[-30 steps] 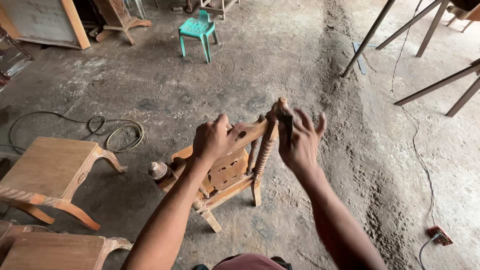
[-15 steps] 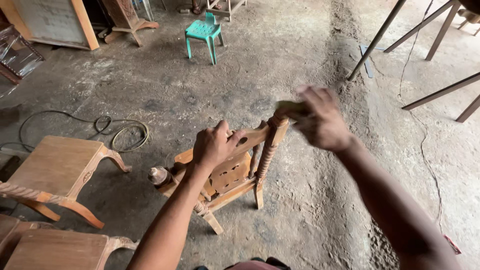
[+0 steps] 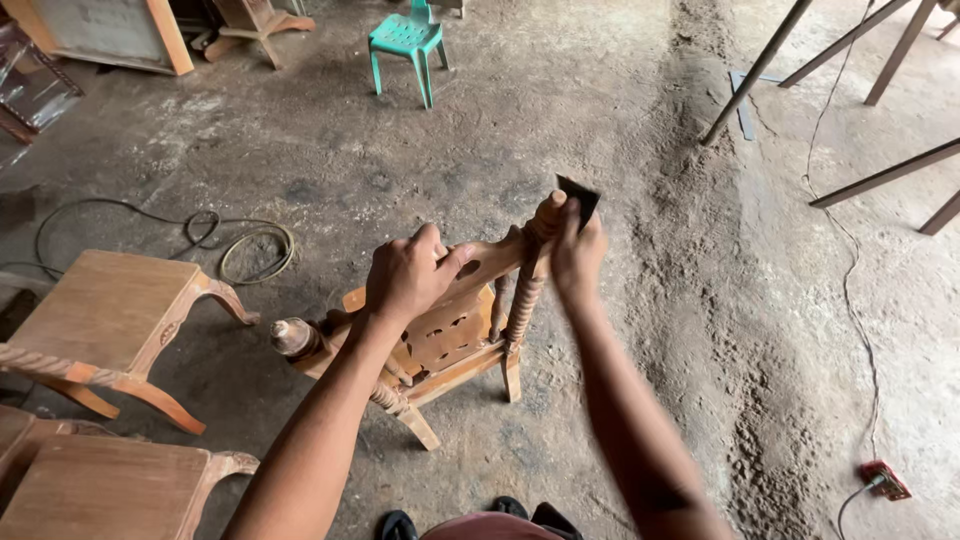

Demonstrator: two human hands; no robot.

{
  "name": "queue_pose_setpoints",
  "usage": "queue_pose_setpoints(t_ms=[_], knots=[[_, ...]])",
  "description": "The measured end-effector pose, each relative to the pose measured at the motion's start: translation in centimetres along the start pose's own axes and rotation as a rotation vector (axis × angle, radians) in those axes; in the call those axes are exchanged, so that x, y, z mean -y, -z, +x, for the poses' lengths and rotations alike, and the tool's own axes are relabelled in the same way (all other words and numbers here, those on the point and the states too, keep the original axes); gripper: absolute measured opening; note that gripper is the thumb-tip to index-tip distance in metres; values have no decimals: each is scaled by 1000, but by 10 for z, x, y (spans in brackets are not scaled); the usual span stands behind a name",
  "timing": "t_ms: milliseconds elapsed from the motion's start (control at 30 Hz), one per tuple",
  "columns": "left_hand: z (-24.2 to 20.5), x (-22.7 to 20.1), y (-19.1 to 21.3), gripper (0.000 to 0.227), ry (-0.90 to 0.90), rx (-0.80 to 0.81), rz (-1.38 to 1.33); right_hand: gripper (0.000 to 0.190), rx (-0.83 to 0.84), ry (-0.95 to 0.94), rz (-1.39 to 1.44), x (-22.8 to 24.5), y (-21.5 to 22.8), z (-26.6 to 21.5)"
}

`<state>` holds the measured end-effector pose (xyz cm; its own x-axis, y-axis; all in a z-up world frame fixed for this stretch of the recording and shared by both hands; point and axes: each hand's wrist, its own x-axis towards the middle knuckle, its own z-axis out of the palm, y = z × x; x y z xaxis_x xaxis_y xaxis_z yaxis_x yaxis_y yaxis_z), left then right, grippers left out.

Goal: The person sands a wooden chair by hand using pieces of sandpaper. They sand the decorative backrest, the legs, and the seat frame, switching between different sandpaper fragments and turning the chair to reach different sections.

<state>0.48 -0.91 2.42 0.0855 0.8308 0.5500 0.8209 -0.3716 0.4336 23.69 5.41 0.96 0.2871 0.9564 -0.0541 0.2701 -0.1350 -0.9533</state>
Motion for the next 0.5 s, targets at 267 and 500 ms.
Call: queue_pose_setpoints(t_ms=[267,500], knots=[[-4,0,-1,48,-32,-52,13,34,-236,1018,-412,30,68,-26],[1,5,-4,47,-46,-26,-19,36,-202,1241,-743,18,46,-32]])
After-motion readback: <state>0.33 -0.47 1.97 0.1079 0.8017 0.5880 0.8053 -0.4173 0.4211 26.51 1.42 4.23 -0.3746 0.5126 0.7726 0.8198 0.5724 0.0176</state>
